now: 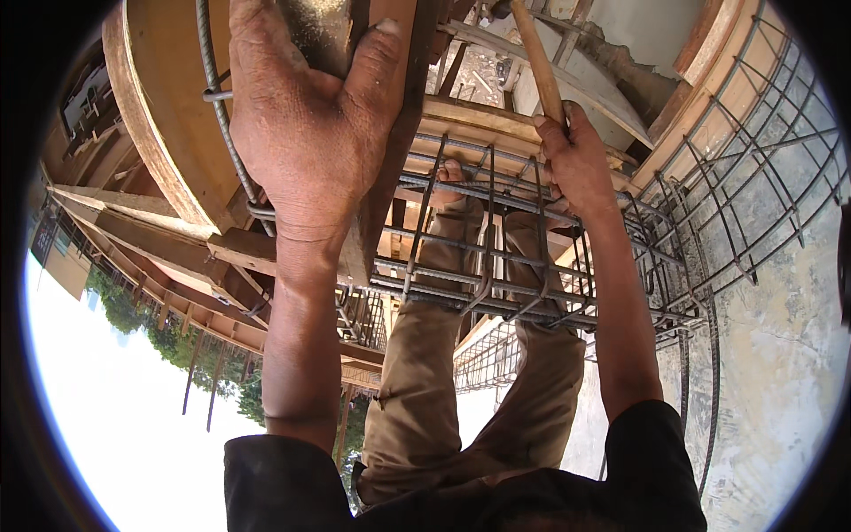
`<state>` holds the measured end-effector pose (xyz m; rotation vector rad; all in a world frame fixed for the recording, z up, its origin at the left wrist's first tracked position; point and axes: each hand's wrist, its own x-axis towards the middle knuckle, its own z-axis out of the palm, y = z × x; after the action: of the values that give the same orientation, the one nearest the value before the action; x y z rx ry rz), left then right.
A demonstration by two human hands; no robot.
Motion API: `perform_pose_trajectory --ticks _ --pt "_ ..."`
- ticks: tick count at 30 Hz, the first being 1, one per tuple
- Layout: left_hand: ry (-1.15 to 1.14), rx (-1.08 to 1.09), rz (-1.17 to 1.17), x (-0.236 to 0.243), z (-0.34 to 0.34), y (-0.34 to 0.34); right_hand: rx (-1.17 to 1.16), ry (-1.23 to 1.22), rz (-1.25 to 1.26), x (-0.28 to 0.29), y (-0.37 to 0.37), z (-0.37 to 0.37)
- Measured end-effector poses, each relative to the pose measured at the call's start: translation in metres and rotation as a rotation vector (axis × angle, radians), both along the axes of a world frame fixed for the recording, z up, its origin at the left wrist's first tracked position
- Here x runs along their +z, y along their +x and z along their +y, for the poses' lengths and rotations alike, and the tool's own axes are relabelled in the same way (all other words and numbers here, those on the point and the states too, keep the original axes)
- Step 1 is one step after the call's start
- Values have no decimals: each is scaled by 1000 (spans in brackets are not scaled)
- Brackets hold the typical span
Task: The person saws a piece of wood, hammers nails into a wooden beam, and places wooden panels onto a rebar structure.
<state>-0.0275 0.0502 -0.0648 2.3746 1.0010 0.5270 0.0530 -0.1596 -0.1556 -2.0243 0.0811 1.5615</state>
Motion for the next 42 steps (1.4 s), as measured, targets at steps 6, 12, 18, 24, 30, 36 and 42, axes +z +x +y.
perform_pose_trajectory --ticks 6,12,18,24,30,36,42 --pt "-131 1 -132 -15 23 -21 -443 632 -619 46 75 62" --pt "-182 25 -173 -6 8 -6 139 -227 291 -47 -70 -29" --pt "-87 -64 -107 -10 19 -18 -314 322 -313 41 52 30" --pt "-184 -107 -233 -17 15 -5 406 37 -376 -80 -74 -59" --pt "-549 -156 -825 -40 27 -23 -133 48 17 12 25 10" --pt "-125 -94 -197 -14 21 -16 -609 455 -506 -5 11 49" --pt "96 -51 106 -6 25 -14 107 -117 239 -27 -21 -16"
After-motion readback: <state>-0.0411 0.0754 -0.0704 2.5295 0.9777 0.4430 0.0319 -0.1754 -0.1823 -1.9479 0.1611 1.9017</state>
